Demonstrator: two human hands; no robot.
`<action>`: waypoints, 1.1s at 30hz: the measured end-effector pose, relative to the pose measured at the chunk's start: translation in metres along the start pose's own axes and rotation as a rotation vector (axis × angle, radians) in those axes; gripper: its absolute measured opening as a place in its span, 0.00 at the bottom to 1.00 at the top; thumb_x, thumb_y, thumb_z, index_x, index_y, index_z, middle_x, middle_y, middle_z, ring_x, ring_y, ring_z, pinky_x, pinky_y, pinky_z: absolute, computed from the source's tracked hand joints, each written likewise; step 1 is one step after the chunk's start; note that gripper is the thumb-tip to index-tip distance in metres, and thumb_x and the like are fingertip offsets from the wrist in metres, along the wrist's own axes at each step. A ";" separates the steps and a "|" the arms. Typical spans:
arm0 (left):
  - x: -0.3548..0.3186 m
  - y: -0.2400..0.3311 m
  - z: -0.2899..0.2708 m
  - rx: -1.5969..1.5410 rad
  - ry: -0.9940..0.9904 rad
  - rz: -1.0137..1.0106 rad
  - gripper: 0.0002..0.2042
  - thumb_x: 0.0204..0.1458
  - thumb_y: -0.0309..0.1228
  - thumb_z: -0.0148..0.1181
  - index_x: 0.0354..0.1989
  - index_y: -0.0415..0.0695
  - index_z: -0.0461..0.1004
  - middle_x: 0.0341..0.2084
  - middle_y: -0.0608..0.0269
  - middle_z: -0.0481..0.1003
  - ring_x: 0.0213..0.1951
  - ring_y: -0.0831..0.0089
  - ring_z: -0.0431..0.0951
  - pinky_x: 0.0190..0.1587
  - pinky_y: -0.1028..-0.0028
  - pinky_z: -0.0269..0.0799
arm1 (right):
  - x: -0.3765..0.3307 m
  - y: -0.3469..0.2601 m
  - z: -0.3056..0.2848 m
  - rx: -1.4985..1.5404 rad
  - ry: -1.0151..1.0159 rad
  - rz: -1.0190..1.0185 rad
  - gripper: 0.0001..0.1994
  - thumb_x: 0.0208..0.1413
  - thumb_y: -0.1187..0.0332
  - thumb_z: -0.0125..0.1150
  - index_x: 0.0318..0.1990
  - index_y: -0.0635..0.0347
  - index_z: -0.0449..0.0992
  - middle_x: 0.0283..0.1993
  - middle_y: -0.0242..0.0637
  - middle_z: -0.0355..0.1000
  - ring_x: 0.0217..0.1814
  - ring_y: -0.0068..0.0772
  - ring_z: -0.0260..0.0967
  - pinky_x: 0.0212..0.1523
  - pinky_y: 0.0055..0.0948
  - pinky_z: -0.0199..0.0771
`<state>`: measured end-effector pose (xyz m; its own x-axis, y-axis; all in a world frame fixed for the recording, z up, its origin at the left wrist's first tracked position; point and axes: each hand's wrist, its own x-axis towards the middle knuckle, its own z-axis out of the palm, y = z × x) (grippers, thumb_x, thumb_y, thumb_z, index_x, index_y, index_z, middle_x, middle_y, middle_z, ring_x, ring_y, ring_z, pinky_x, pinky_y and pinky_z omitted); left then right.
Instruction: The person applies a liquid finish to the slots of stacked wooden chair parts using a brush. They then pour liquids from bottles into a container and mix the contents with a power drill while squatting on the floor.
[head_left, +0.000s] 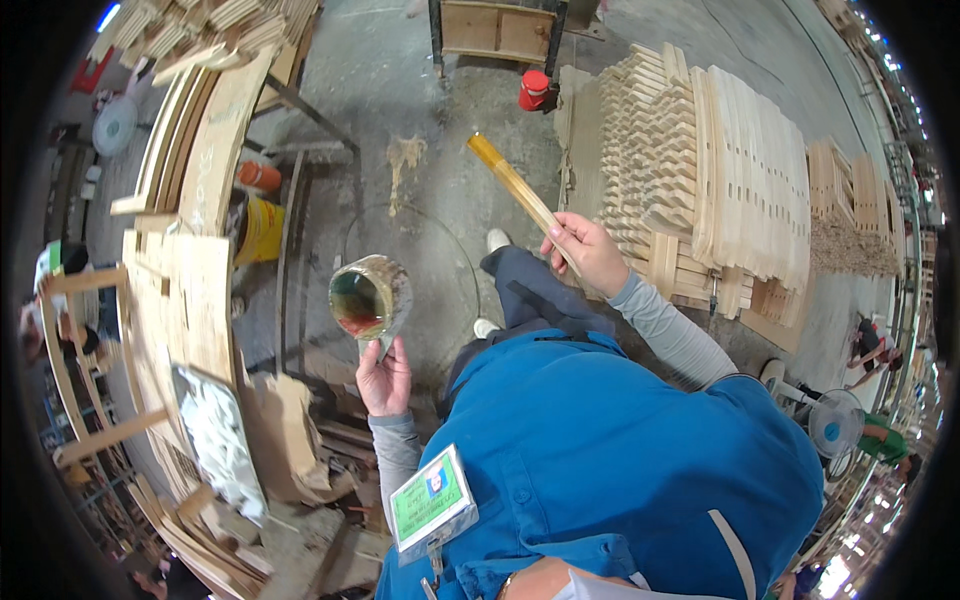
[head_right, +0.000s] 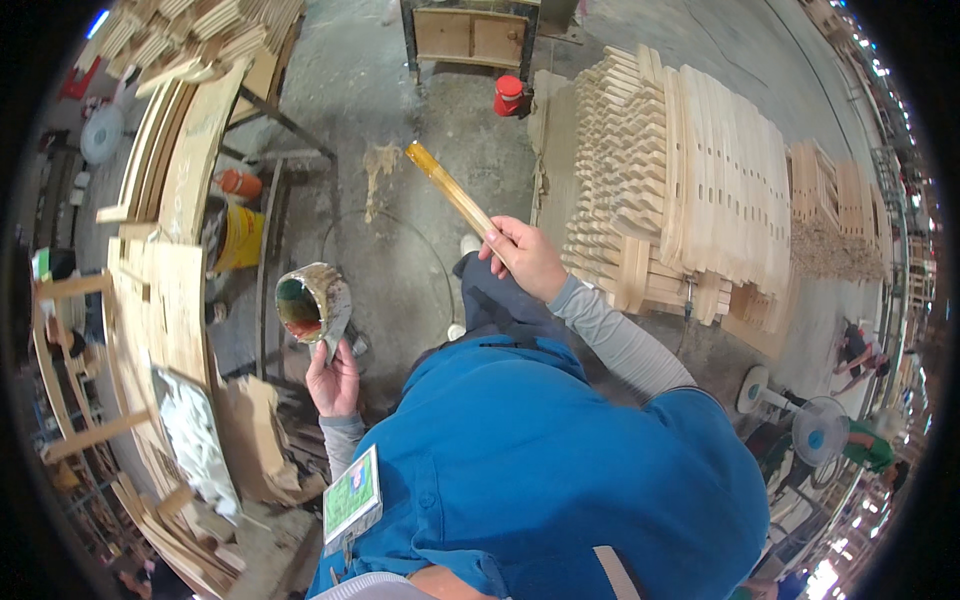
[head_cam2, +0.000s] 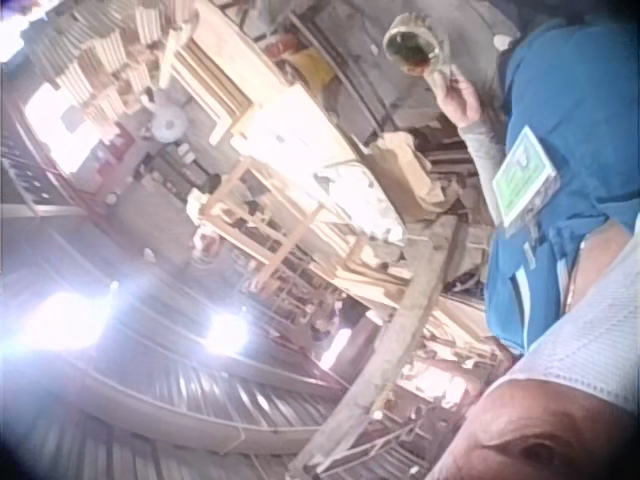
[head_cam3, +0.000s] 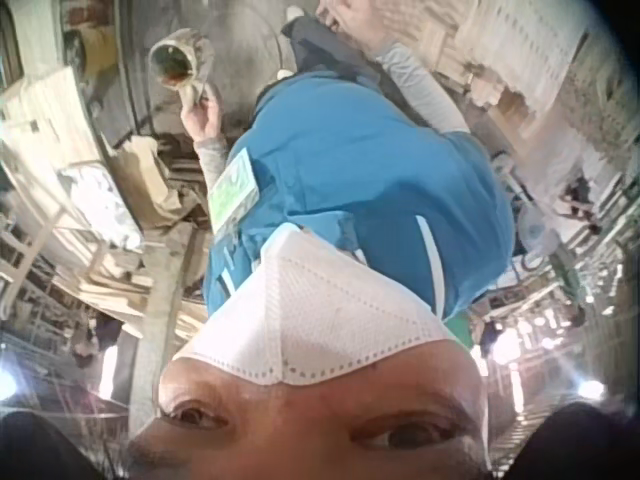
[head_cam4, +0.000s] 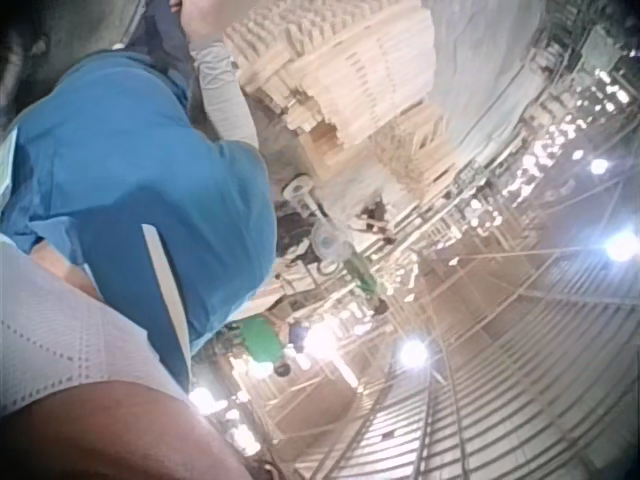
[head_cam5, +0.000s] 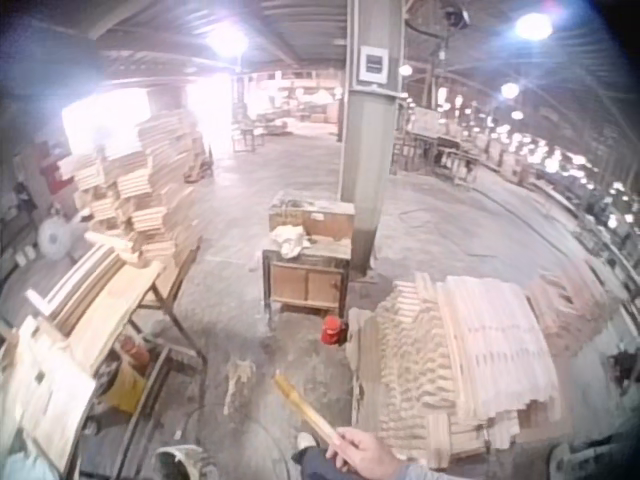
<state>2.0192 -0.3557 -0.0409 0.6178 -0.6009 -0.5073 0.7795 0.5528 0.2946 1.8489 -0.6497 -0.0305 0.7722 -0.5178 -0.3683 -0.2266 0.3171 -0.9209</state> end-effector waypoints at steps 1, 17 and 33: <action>0.026 -0.002 0.015 0.003 -0.043 -0.028 0.11 0.51 0.22 0.46 0.43 0.37 0.67 0.43 0.54 0.70 0.44 0.67 0.72 0.50 0.68 0.68 | 0.022 -0.006 -0.005 0.009 0.018 -0.001 0.11 0.58 0.67 0.41 0.41 0.64 0.67 0.27 0.31 0.68 0.22 0.15 0.61 0.22 0.16 0.65; 0.463 -0.027 0.284 -0.239 -0.089 -0.291 0.12 0.51 0.26 0.48 0.44 0.36 0.66 0.40 0.53 0.70 0.40 0.62 0.72 0.44 0.70 0.72 | 0.445 -0.202 -0.157 -0.066 0.059 -0.110 0.12 0.58 0.67 0.43 0.43 0.65 0.67 0.28 0.30 0.69 0.21 0.14 0.62 0.22 0.17 0.66; 0.846 0.012 0.489 -0.354 0.024 -0.497 0.09 0.52 0.27 0.51 0.36 0.33 0.69 0.34 0.53 0.71 0.39 0.69 0.72 0.45 0.77 0.72 | 0.782 -0.341 -0.128 0.134 0.101 -0.201 0.11 0.56 0.71 0.45 0.44 0.67 0.66 0.25 0.32 0.69 0.16 0.16 0.60 0.16 0.19 0.61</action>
<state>2.6021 -1.1395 -0.0708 0.1834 -0.8254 -0.5339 0.8895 0.3706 -0.2673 2.4540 -1.2638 -0.0209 0.7290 -0.6556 -0.1968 0.0112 0.2989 -0.9542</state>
